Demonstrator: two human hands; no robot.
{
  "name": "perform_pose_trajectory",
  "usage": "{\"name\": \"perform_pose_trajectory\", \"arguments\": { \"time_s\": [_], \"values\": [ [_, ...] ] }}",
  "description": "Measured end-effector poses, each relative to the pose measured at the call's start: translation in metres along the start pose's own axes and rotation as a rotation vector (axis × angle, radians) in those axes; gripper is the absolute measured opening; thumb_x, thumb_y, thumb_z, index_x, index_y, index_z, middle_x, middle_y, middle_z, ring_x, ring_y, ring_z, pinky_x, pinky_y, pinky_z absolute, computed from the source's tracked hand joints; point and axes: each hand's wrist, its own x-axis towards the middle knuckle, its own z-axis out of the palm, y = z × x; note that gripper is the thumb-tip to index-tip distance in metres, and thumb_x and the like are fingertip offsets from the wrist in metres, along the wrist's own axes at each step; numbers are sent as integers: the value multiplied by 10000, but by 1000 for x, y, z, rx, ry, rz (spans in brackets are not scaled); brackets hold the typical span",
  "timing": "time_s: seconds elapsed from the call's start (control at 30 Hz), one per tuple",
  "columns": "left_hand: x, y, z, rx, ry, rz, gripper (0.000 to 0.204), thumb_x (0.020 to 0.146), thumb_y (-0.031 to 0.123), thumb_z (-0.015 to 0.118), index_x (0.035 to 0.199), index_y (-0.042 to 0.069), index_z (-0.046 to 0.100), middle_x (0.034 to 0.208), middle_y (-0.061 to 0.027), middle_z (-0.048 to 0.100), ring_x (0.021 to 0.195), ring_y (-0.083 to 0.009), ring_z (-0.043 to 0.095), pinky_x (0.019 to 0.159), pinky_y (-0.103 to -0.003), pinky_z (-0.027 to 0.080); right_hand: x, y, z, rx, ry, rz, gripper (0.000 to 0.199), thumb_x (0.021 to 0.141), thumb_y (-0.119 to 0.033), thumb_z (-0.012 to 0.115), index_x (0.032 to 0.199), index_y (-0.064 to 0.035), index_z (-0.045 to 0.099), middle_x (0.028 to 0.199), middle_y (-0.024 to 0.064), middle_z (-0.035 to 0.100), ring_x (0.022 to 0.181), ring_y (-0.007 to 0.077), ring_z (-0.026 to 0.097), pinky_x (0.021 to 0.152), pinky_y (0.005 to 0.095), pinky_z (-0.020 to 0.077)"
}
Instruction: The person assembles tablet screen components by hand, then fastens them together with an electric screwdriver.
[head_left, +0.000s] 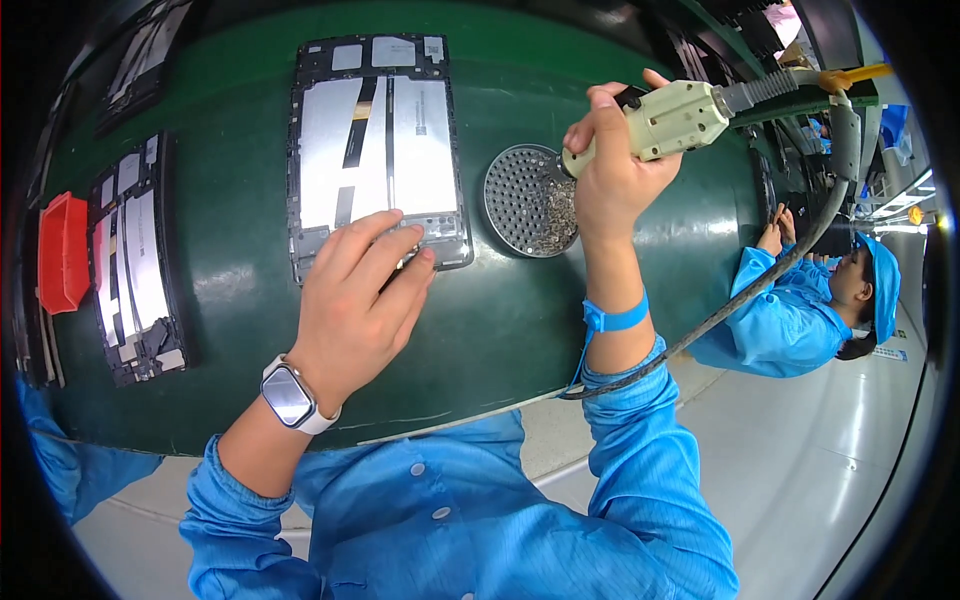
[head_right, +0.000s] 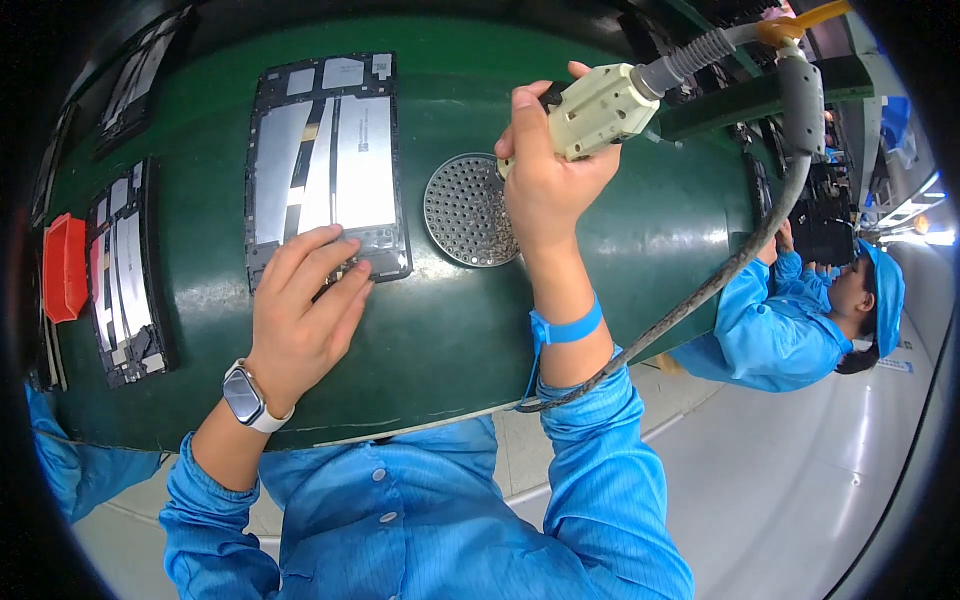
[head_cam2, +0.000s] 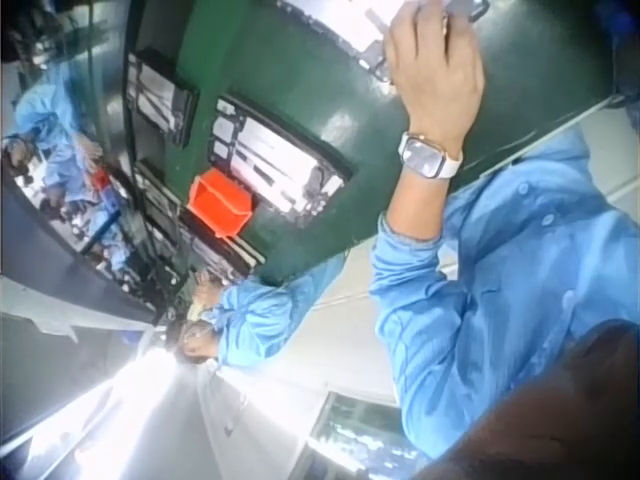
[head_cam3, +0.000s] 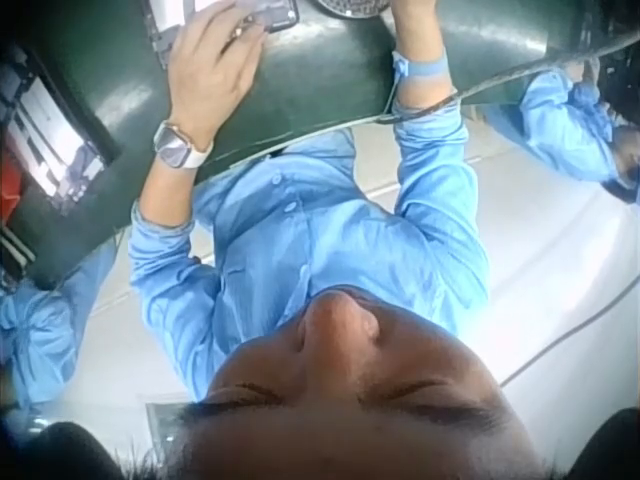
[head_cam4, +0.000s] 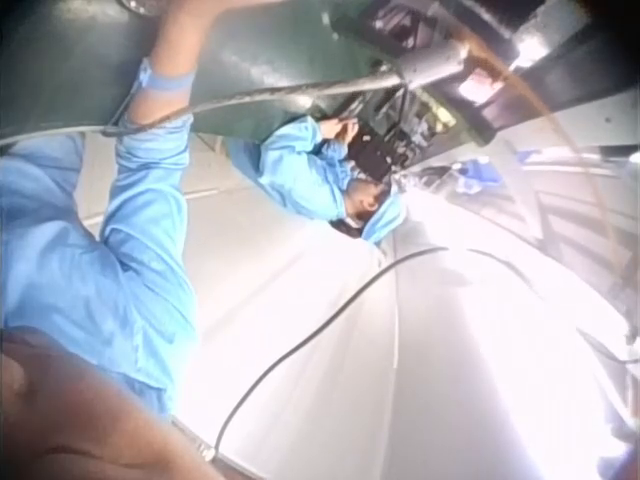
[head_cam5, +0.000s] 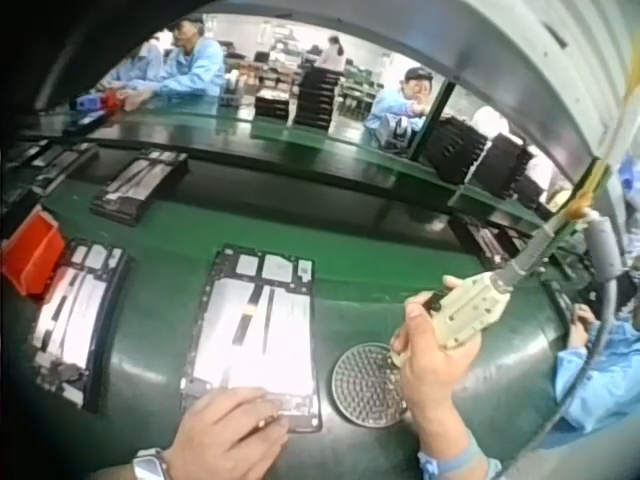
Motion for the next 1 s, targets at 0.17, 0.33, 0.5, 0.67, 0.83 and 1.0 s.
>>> {"name": "perform_pose_trajectory", "arguments": {
  "time_s": [0.17,0.33,0.5,0.67,0.83,1.0],
  "values": [
    [-1,-1,0,2,-6,-10,193,739,39,748,925,3,707,1068,-99,643,1083,-291,601,830,-408,508,-1,2,1,2,1,6,431,872,59,634,1255,27,439,836,102,631,512,113,556,453,242,451],
    [-1,0,-1,13,-7,-11,185,745,37,746,923,5,708,1068,-96,644,1083,-288,602,840,-406,511,0,2,1,12,-13,7,438,872,67,629,1262,26,433,843,98,625,517,113,557,453,237,451],
    [0,0,0,17,-5,-4,186,745,43,750,922,6,709,1069,-98,643,1085,-289,602,844,-404,513,-1,2,-1,3,-15,10,448,874,67,624,1273,23,425,847,96,621,522,109,559,452,234,451],
    [-2,-1,-1,28,2,-1,196,745,56,760,927,9,707,1081,-100,644,1090,-291,602,849,-409,514,-1,4,2,-17,-30,3,461,874,55,633,1282,21,421,870,102,630,528,111,561,454,236,454],
    [2,-9,-14,-41,93,-14,399,642,141,852,988,16,698,1140,-121,656,1116,-353,607,885,-435,524,-2,-16,7,42,36,-24,509,881,58,624,1331,4,391,947,158,650,515,122,546,451,265,458],
    [-6,-22,-17,-13,35,-89,482,595,220,870,999,23,694,1139,-93,670,1114,-329,612,881,-433,523,-30,-51,45,242,-83,24,541,885,49,615,1351,1,344,990,199,630,501,132,531,458,288,476]
  ]
}}
